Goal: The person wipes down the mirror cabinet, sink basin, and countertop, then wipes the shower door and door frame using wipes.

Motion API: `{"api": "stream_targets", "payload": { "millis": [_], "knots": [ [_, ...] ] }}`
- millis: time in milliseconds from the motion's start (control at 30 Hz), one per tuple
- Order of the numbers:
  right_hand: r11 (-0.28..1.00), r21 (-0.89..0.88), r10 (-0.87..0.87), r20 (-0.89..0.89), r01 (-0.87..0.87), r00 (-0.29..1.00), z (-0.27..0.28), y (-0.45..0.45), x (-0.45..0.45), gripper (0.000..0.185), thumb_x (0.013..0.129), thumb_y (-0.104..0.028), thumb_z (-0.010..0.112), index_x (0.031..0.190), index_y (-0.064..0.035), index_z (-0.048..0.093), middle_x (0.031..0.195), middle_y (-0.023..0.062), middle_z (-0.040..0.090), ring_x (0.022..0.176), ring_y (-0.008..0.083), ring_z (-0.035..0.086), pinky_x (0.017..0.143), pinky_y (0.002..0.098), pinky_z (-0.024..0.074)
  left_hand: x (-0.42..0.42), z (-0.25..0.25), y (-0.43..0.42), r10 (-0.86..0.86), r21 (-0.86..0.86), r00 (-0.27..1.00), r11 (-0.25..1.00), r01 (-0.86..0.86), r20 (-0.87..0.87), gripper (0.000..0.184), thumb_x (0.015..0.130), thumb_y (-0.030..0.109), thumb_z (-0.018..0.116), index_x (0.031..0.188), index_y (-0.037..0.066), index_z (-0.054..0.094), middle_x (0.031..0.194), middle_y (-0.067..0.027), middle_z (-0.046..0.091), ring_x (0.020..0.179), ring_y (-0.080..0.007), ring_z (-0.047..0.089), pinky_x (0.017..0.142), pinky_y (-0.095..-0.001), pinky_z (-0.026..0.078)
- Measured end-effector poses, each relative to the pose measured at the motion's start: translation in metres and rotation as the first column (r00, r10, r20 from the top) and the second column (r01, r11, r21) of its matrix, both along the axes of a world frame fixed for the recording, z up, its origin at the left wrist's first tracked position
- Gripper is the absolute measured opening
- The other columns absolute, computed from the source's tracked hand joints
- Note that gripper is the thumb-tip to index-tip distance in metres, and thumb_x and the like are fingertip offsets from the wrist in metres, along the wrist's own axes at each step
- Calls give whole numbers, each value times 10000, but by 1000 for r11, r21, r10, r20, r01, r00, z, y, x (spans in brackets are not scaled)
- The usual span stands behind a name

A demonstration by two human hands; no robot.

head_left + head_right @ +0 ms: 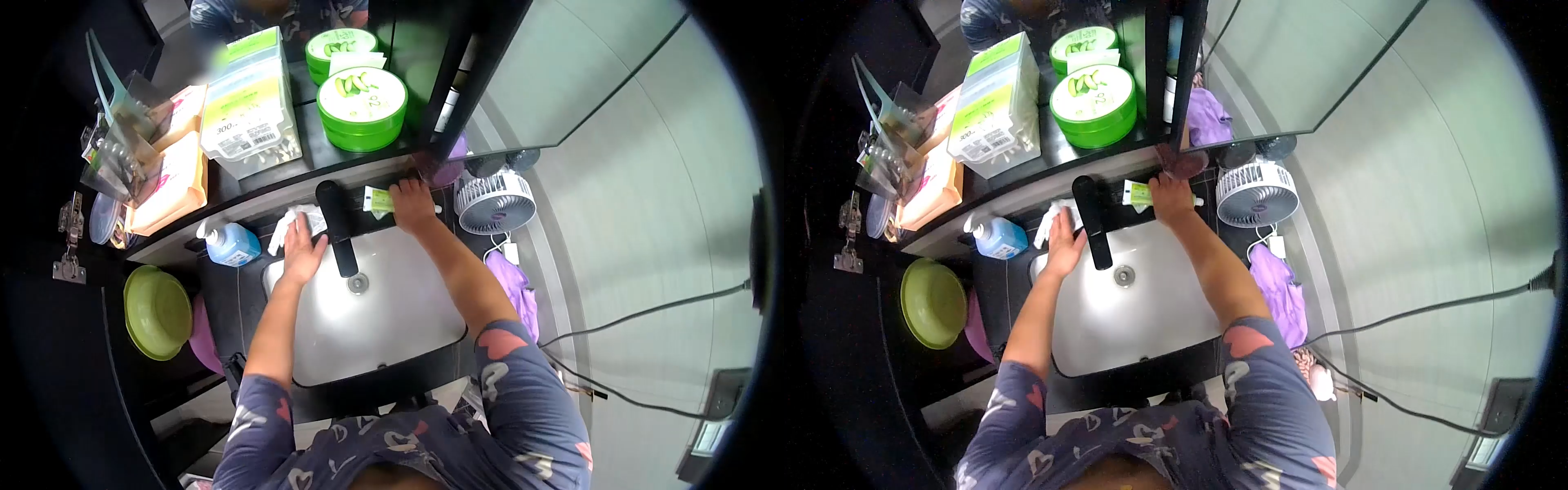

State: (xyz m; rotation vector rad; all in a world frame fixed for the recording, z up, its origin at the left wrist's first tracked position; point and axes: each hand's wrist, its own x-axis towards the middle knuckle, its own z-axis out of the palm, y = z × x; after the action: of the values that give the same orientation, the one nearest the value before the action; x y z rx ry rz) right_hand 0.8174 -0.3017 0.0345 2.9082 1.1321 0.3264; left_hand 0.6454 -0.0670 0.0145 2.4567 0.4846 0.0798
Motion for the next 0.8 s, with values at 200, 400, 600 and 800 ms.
{"api": "stream_targets", "payload": {
  "millis": [200,400,600,800],
  "knots": [
    [998,54,38,52,-41,998,-5,-18,-24,181,804,-170,601,945,-79,534,855,90,602,823,278,636,738,402,493,7,-13,-48,-157,406,971,887,219,-182,731,955,486,349,1504,10,270,1545,-211,279,1448,-398,199,1207,-467,32],
    [726,514,-98,-582,458,808,35,-100,-146,304,808,-138,658,1046,-11,519,933,231,642,871,445,628,750,504,511,-10,-11,-104,-228,210,969,956,204,99,798,871,400,622,1474,-16,306,1423,-293,416,1386,-431,315,1177,-487,198],
    [587,588,-21,-677,557,736,10,-191,-230,275,854,-107,672,1075,-6,542,888,174,654,817,341,664,727,383,522,62,-37,-146,16,292,982,954,-71,186,873,909,448,574,1455,-130,212,1496,-316,271,1389,-467,271,1159,-535,182],
    [466,615,36,-732,636,681,-46,-207,-256,246,847,22,660,1074,-8,570,955,79,648,868,177,637,762,297,519,121,-24,-195,214,339,976,917,-209,23,832,947,543,431,1474,-76,253,1506,-331,239,1432,-477,137,1146,-611,81]
  ]
}}
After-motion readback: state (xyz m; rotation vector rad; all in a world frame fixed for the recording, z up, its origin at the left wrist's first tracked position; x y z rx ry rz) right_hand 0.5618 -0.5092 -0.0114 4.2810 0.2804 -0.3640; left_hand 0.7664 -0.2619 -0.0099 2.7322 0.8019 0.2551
